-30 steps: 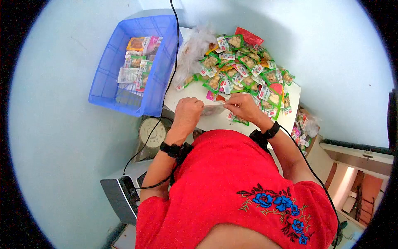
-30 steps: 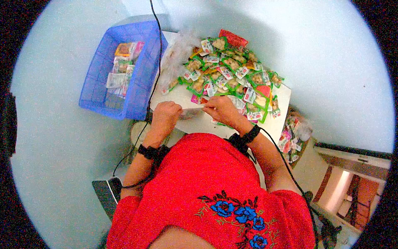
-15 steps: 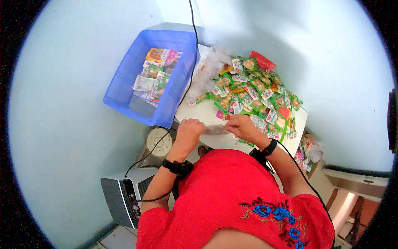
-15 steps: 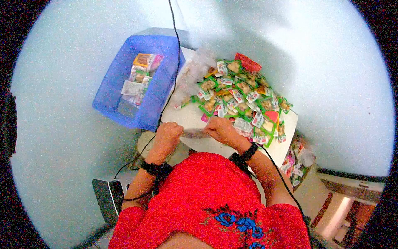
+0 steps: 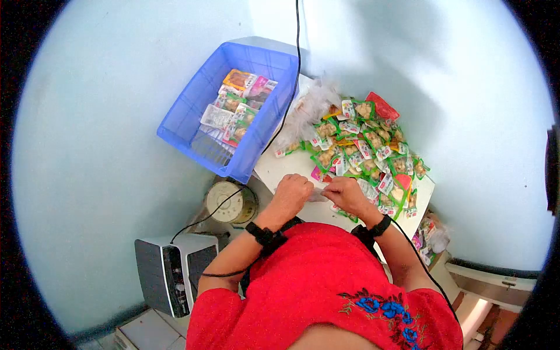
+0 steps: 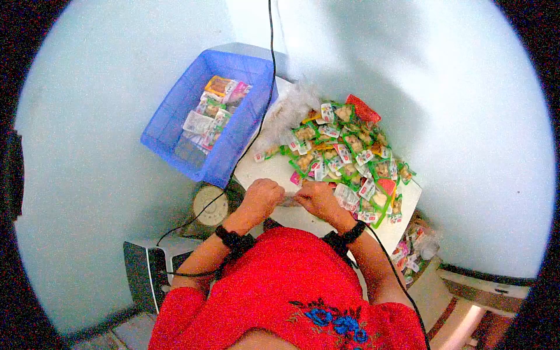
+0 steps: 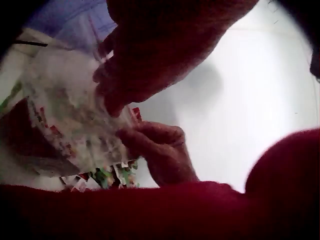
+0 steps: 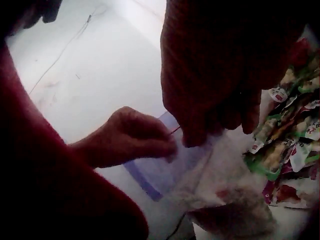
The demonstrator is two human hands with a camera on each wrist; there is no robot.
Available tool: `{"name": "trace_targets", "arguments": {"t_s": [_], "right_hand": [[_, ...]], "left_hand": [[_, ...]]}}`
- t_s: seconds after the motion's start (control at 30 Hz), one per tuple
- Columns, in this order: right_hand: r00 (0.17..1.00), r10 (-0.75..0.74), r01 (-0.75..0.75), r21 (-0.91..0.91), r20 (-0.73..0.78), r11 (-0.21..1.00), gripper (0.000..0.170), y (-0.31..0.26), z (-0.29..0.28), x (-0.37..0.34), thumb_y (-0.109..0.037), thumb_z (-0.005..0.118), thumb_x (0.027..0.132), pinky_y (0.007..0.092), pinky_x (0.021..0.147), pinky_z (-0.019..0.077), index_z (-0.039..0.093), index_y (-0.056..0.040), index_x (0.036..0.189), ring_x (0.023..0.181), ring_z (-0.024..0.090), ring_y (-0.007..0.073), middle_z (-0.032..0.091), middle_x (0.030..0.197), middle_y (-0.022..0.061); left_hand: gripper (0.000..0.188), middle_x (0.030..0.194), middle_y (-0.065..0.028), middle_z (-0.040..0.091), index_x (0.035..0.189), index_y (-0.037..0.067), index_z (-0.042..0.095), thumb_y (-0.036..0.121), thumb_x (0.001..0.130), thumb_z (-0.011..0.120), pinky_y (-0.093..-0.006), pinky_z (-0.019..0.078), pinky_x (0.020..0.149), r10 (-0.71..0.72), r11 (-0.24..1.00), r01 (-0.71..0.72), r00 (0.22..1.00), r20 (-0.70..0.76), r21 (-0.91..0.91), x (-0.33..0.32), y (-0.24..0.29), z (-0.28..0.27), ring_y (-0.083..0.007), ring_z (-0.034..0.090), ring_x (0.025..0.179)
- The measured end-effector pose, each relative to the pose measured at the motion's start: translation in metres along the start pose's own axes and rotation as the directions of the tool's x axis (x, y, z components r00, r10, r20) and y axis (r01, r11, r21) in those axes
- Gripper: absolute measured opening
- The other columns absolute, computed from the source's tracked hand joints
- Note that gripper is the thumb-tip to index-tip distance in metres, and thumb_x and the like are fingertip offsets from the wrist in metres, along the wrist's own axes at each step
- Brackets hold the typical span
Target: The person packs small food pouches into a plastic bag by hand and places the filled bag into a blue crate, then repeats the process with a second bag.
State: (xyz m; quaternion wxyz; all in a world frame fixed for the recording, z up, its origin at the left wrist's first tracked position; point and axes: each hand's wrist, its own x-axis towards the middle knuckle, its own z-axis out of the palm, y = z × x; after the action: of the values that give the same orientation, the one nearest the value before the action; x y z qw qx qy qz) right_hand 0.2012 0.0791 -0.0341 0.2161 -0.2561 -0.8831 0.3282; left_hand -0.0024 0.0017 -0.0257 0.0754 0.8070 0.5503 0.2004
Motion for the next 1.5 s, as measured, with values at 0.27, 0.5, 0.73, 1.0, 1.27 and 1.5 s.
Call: {"name": "trace_targets", "arguments": {"t_s": [0.27,0.5,0.73,1.0,1.27,1.5], "right_hand": [[0.968,0.242,-0.250,0.148,0.069,0.957,0.024,0.011,-0.022,-0.029,-0.014,0.075,0.072,0.0396,0.075,0.0502,0.069,-0.0077,0.094,0.084,0.063,0.0288,0.064,0.090,0.0111],[0.976,0.161,-0.188,0.198,0.144,0.962,0.079,0.048,0.037,-0.029,-0.016,0.081,0.065,0.0397,0.106,0.0349,0.044,-0.0099,0.135,0.126,0.043,0.0330,0.048,0.134,0.0125],[0.931,0.290,-0.349,0.308,0.222,0.885,0.063,0.070,0.096,-0.027,-0.013,0.078,0.071,0.0363,0.106,0.0377,0.052,-0.0064,0.128,0.123,0.049,0.0267,0.053,0.132,0.0105],[0.977,0.166,-0.202,0.334,0.134,0.921,0.037,0.048,0.054,-0.006,-0.010,0.069,0.079,0.0353,0.092,0.0444,0.061,-0.0075,0.115,0.104,0.059,0.0241,0.064,0.113,0.0096],[0.929,0.162,-0.301,0.425,0.334,0.853,0.033,-0.044,-0.041,0.009,-0.018,0.069,0.078,0.0312,0.080,0.0494,0.064,-0.0085,0.110,0.091,0.062,0.0154,0.067,0.096,0.0052],[0.880,0.344,-0.470,0.706,0.328,0.530,0.061,-0.069,-0.062,-0.018,-0.006,0.074,0.069,0.0313,0.092,0.0467,0.051,-0.0013,0.125,0.101,0.060,0.0155,0.063,0.112,0.0053]], "left_hand": [[0.007,0.071,-0.0087,0.059,0.077,0.011,0.062,0.011,0.073,0.056,-0.0438,0.0470,0.067,-0.051,0.994,0.047,0.998,-0.038,-0.103,-0.013,0.002,0.004,-0.0308,0.060,0.073],[0.009,0.072,-0.0107,0.059,0.078,0.010,0.062,0.009,0.071,0.056,-0.0444,0.0471,0.067,-0.085,0.994,0.083,0.996,-0.034,-0.075,-0.008,0.012,0.013,-0.0315,0.060,0.074],[0.008,0.074,-0.0110,0.059,0.078,0.009,0.060,0.013,0.073,0.055,-0.0449,0.0473,0.067,-0.145,0.987,0.138,0.985,-0.094,-0.081,-0.006,0.007,0.006,-0.0312,0.061,0.073],[0.012,0.082,-0.0141,0.065,0.084,0.005,0.066,0.014,0.080,0.058,-0.0432,0.0496,0.068,-0.255,0.960,0.242,0.963,-0.087,-0.143,0.020,-0.010,-0.034,-0.0338,0.063,0.077],[0.012,0.069,-0.0108,0.064,0.085,0.003,0.063,0.014,0.081,0.065,-0.0351,0.0464,0.056,-0.265,0.865,0.250,0.964,0.026,-0.435,0.067,-0.033,-0.095,-0.0232,0.061,0.062],[0.024,0.085,-0.0042,0.068,0.109,0.006,0.062,0.011,0.086,0.066,-0.0258,0.0496,0.061,-0.042,0.249,0.458,0.886,0.462,-0.854,0.031,-0.055,0.011,-0.0101,0.061,0.069]]}}
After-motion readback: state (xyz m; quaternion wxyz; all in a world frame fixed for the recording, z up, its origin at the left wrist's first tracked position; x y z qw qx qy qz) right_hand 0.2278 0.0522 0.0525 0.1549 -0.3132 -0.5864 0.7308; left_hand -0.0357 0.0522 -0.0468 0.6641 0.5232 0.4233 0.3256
